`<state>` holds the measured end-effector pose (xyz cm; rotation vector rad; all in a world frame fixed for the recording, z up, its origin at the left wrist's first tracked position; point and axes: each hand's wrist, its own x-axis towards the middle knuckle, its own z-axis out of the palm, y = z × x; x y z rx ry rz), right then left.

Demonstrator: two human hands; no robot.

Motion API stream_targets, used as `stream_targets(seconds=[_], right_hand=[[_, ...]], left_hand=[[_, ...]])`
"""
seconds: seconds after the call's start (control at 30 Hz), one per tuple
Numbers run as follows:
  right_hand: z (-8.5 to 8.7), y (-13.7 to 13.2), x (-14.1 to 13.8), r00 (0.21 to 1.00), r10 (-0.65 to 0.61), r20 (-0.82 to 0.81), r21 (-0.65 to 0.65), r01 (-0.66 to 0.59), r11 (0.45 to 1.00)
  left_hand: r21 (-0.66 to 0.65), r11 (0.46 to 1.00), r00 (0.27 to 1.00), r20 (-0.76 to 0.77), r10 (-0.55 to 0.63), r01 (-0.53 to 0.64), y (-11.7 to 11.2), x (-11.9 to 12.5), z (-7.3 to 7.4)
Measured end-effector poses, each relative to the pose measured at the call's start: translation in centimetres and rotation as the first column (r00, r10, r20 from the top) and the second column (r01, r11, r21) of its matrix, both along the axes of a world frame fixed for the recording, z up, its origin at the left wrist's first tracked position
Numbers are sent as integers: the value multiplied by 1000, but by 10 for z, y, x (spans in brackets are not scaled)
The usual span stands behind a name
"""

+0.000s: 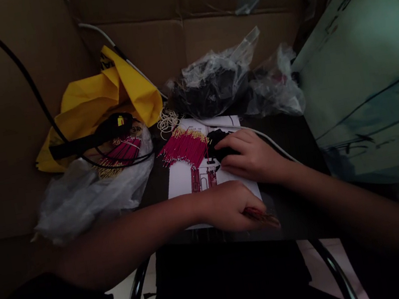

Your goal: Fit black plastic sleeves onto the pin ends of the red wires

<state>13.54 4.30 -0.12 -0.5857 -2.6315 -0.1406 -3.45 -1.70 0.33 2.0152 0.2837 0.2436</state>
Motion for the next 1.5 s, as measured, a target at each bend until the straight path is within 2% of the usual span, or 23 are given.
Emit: stream_targets(seconds=[0.1, 0.2, 0.33, 0.47, 0.53, 0.63, 0.73, 0.97, 1.2, 1.33, 1.5], right_hand=[[-5, -3, -6, 999, 48, -17, -68, -49, 996], [-10, -3, -9, 998, 61, -25, -77, -63, 995], [-13, 2, -5, 998, -29, -61, -53, 26, 998], [-12, 5, 0, 986, -80, -145, -56, 73, 996], [-9, 2, 4, 957, -89, -275, -87, 67, 994], [-3, -5, 10, 845, -120, -521, -149, 48, 988], [3, -13, 16, 783, -89, -615, -153, -8, 988], [8, -22, 15, 843, 168, -510, -11, -202, 979], [0, -21, 8, 871, 204, -447, 26, -215, 976], [-2, -21, 6, 868, 226, -441, 53, -226, 973], [-2, -21, 4, 870, 258, -421, 76, -250, 965]], left_hand=[[-118, 993, 1000, 22, 16, -13, 1, 0, 2], [-197, 980, 999, 25, 22, -17, 1, 0, 5], [-263, 964, 999, 19, 48, -41, 2, -1, 5], [-240, 962, 977, 134, 167, -132, 7, 0, 1], [-244, 947, 951, 174, 256, -210, 10, 0, -1], [-268, 918, 926, 161, 341, -292, 14, 0, -2], [-256, 913, 923, 137, 359, -317, 16, -1, -2], [-318, 886, 918, 95, 384, -338, 17, 1, -7], [-367, 863, 874, 206, 440, -347, 19, 4, -15], [-369, 852, 855, 222, 469, -371, 18, 5, -13], [-300, 848, 828, 235, 509, -436, 17, 4, -7]])
